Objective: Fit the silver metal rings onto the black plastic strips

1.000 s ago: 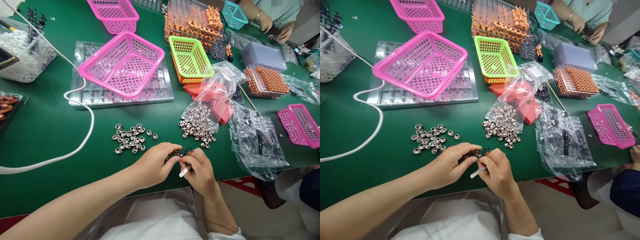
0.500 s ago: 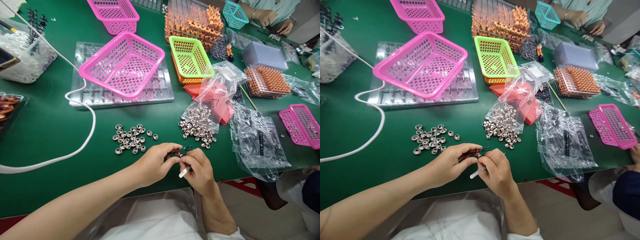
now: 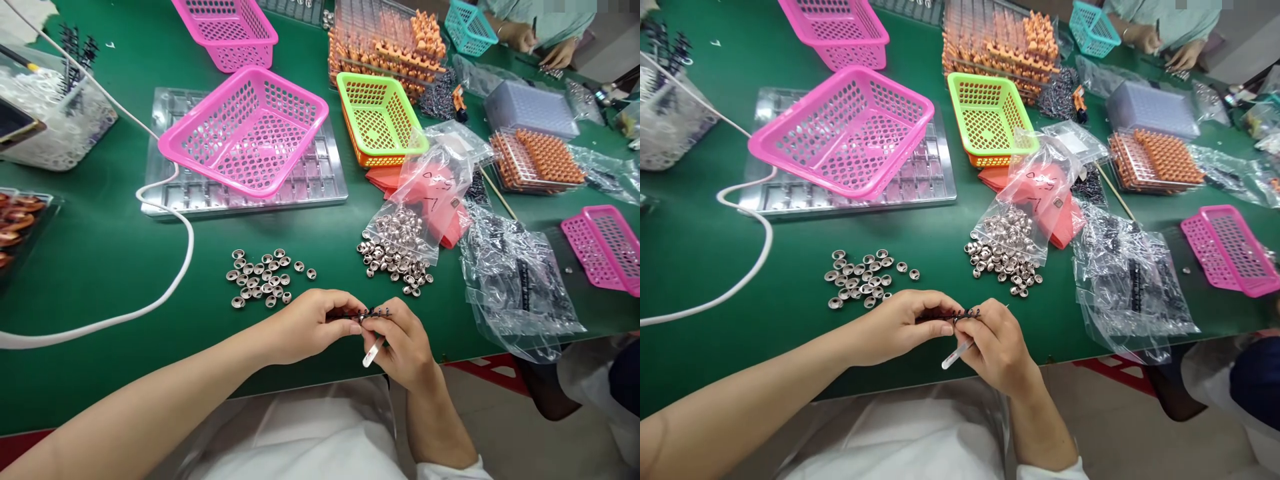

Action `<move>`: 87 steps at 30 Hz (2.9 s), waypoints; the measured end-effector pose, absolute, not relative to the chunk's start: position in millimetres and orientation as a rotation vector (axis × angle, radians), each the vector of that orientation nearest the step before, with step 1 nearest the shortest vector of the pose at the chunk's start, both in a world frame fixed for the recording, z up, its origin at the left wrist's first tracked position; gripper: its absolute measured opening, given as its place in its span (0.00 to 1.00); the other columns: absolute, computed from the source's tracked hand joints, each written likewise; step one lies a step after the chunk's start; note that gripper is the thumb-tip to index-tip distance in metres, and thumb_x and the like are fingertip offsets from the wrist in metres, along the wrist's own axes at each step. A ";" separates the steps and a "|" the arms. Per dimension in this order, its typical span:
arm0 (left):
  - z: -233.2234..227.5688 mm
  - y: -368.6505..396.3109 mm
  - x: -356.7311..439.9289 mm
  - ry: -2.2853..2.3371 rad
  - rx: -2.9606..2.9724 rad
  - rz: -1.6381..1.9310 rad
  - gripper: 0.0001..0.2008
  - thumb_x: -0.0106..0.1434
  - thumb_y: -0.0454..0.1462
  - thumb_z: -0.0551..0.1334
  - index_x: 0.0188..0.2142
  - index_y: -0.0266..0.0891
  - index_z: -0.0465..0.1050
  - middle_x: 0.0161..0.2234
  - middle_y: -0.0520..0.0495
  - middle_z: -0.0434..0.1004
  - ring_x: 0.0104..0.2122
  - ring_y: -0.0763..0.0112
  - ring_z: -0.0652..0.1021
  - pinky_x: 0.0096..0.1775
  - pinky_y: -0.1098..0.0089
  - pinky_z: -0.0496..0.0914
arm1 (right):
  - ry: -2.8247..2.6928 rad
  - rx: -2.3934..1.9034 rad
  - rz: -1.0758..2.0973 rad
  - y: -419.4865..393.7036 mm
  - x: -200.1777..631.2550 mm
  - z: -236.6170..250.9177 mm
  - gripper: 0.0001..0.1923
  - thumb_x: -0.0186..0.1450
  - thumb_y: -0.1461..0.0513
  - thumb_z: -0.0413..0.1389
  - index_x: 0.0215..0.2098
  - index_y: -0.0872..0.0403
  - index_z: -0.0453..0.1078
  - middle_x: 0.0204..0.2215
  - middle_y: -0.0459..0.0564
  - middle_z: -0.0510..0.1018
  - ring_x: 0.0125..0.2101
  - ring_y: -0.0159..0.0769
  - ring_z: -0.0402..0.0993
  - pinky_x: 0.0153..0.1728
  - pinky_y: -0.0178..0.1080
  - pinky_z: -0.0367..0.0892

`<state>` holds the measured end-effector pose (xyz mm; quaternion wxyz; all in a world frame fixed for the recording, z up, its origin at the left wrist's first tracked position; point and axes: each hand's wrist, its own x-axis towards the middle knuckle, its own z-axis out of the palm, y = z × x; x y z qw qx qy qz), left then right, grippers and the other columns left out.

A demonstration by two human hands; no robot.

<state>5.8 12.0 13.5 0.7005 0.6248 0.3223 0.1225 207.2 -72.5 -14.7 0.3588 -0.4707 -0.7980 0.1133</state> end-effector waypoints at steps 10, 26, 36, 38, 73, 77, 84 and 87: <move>14.4 11.8 4.7 0.765 1.606 0.304 0.05 0.67 0.34 0.62 0.39 0.39 0.78 0.34 0.50 0.81 0.32 0.71 0.79 0.35 0.73 0.72 | -2.060 -1.183 0.400 -71.5 207.8 -13.5 0.19 0.64 0.71 0.60 0.52 0.51 0.70 0.37 0.53 0.76 0.36 0.38 0.73 0.33 0.41 0.72; -5.2 0.3 3.4 0.904 2.481 0.689 0.10 0.71 0.27 0.53 0.44 0.33 0.72 0.35 0.41 0.79 0.33 0.63 0.76 0.40 0.59 0.75 | -0.997 -1.215 0.625 -71.6 221.5 -6.0 0.29 0.76 0.49 0.33 0.41 0.49 0.74 0.30 0.48 0.68 0.22 0.31 0.70 0.18 0.36 0.66; -12.3 0.4 3.2 0.923 2.465 0.551 0.09 0.70 0.28 0.54 0.44 0.33 0.72 0.35 0.41 0.79 0.35 0.60 0.78 0.39 0.59 0.76 | -0.907 -1.232 0.856 -74.9 225.5 -21.8 0.06 0.69 0.58 0.58 0.41 0.51 0.72 0.39 0.48 0.72 0.30 0.32 0.81 0.33 0.40 0.82; -11.9 0.0 3.2 0.927 2.469 0.512 0.09 0.70 0.28 0.54 0.44 0.32 0.72 0.35 0.41 0.79 0.34 0.59 0.78 0.37 0.59 0.76 | -0.884 -1.255 0.864 -76.3 223.9 -23.6 0.06 0.69 0.59 0.59 0.42 0.52 0.73 0.39 0.49 0.75 0.31 0.34 0.82 0.33 0.40 0.83; 9.2 12.1 9.2 0.988 1.223 0.341 0.09 0.64 0.41 0.63 0.40 0.36 0.75 0.31 0.51 0.72 0.30 0.72 0.70 0.33 0.70 0.65 | -0.892 -1.210 0.745 -79.4 209.5 -14.8 0.05 0.65 0.63 0.63 0.41 0.51 0.77 0.35 0.49 0.84 0.33 0.38 0.82 0.31 0.41 0.78; 9.3 13.9 8.7 0.833 0.904 0.295 0.11 0.60 0.41 0.67 0.39 0.36 0.75 0.29 0.54 0.67 0.27 0.76 0.66 0.29 0.73 0.60 | -0.950 -1.181 0.747 -82.3 200.7 -12.1 0.06 0.66 0.65 0.62 0.42 0.51 0.76 0.35 0.49 0.84 0.34 0.39 0.82 0.31 0.41 0.78; 3.5 11.3 7.6 0.724 0.785 0.220 0.13 0.59 0.40 0.68 0.39 0.34 0.74 0.29 0.55 0.66 0.25 0.79 0.62 0.25 0.74 0.53 | -1.037 -1.198 0.687 -76.7 190.0 -9.3 0.07 0.66 0.65 0.60 0.43 0.51 0.75 0.35 0.50 0.83 0.34 0.39 0.81 0.32 0.42 0.78; 4.4 11.4 8.2 0.732 0.821 0.221 0.13 0.59 0.40 0.68 0.39 0.34 0.74 0.30 0.54 0.67 0.26 0.78 0.62 0.25 0.74 0.54 | -1.092 -1.186 0.661 -75.4 187.6 -11.5 0.07 0.66 0.66 0.60 0.43 0.51 0.75 0.35 0.50 0.83 0.36 0.40 0.81 0.32 0.42 0.78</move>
